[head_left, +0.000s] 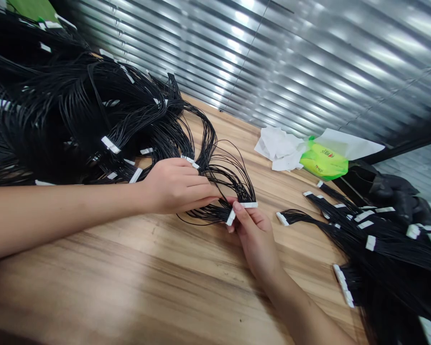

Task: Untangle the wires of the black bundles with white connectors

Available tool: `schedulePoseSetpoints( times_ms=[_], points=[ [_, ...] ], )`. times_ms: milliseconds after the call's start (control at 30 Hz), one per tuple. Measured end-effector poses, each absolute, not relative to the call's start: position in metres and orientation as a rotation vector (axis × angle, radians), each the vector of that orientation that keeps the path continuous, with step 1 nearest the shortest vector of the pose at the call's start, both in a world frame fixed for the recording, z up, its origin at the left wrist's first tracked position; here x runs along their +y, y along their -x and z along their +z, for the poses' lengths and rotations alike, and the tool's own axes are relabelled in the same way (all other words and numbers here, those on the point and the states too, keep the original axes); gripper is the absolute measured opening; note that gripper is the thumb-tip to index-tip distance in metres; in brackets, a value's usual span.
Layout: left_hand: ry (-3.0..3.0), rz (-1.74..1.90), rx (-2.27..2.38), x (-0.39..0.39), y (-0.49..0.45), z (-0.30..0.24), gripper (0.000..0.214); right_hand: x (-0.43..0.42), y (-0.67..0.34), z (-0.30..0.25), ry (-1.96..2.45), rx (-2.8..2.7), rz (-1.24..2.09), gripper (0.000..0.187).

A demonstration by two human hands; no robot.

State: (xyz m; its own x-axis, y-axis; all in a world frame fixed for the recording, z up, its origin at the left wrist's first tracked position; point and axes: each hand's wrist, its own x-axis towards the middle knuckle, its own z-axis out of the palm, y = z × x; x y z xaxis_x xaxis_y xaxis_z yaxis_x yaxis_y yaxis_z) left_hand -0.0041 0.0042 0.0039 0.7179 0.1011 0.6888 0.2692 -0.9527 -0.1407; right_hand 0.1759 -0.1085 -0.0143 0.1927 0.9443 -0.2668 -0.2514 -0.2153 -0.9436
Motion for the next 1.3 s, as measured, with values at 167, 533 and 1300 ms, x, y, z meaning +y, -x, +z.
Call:
schedulePoseSetpoints(
  times_ms=[167, 533, 1300],
  points=[
    [2.621, -0.964, -0.250, 0.003, 0.003, 0.007, 0.010, -0.109, -0.178, -0.017, 1.273, -0.730, 1.330, 0.028],
    [2.586, -0.964, -0.173, -0.001, 0.003, 0.012, 0.018, -0.109, -0.176, -0.017, 1.272, -0.753, 1.291, 0.023],
    [2.691, -0.951, -0.304, -0.005, -0.003, 0.003, 0.011, -0.105, -0.180, -0.017, 1.327, -0.807, 1.416, 0.026]
  ],
)
